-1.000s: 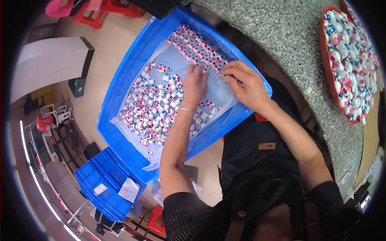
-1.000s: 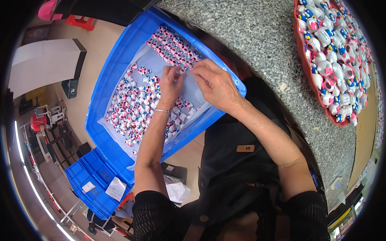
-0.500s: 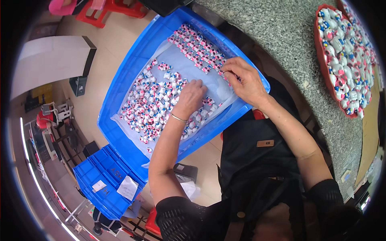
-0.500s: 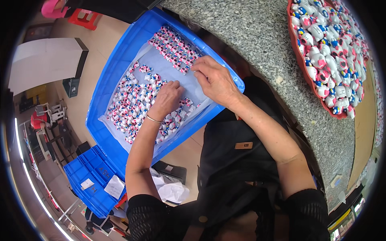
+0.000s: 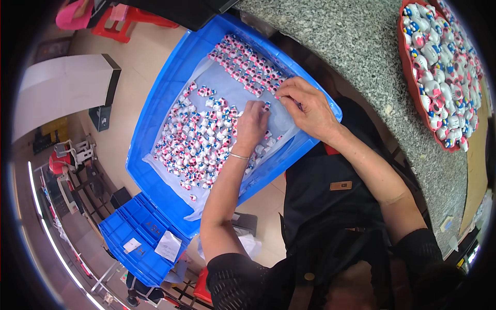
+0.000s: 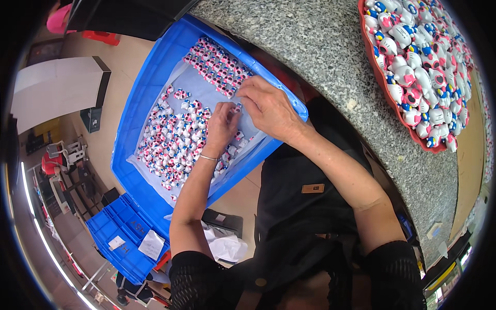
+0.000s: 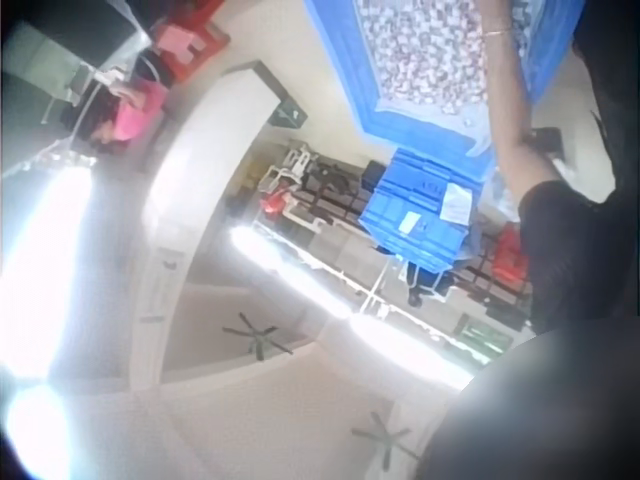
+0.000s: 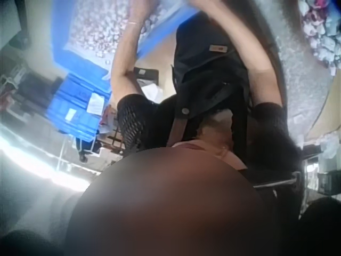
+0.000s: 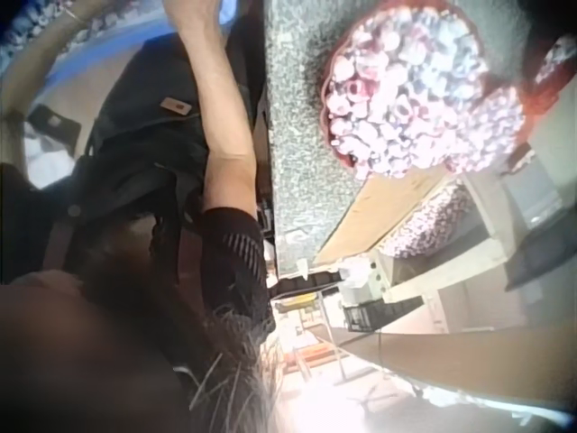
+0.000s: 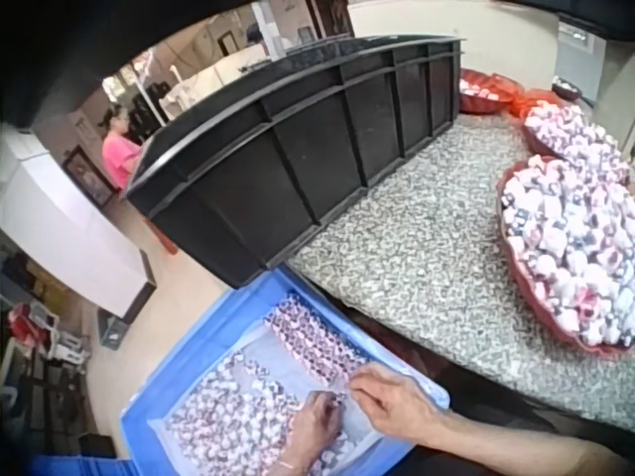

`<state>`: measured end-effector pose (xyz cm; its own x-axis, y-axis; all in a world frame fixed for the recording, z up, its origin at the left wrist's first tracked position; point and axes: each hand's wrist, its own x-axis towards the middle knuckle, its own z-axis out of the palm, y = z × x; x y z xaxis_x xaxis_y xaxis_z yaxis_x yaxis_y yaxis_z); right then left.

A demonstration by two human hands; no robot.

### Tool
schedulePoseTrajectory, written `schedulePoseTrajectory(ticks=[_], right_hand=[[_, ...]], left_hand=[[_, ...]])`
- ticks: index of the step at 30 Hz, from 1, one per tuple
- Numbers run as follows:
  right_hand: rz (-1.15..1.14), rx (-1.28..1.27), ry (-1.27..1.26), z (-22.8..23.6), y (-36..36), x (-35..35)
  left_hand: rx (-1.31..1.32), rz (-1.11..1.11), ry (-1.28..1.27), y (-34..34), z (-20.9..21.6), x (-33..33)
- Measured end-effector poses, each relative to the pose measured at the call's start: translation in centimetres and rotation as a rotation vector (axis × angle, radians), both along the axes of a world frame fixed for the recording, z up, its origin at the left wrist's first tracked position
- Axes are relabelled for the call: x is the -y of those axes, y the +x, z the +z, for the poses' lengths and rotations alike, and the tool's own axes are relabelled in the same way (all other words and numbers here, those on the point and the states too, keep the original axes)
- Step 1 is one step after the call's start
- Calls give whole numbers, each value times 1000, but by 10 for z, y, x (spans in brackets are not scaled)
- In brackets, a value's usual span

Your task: Arranging small colorful toy components into neat rows within a blue plastic container.

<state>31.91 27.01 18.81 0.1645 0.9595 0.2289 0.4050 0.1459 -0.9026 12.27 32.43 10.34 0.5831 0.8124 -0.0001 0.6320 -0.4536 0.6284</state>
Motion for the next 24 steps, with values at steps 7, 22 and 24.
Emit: schedulePoseTrajectory(ticks=[7,22,24], right_hand=[[25,35,5,-2,0,1],[-17,-10,29,1,2,4],[-3,86,126,2,4,9]], left_hand=[[204,134,-20,15,11,-9],[-25,-1,-218,1,31,15],[-62,15,-169,6,29,13]])
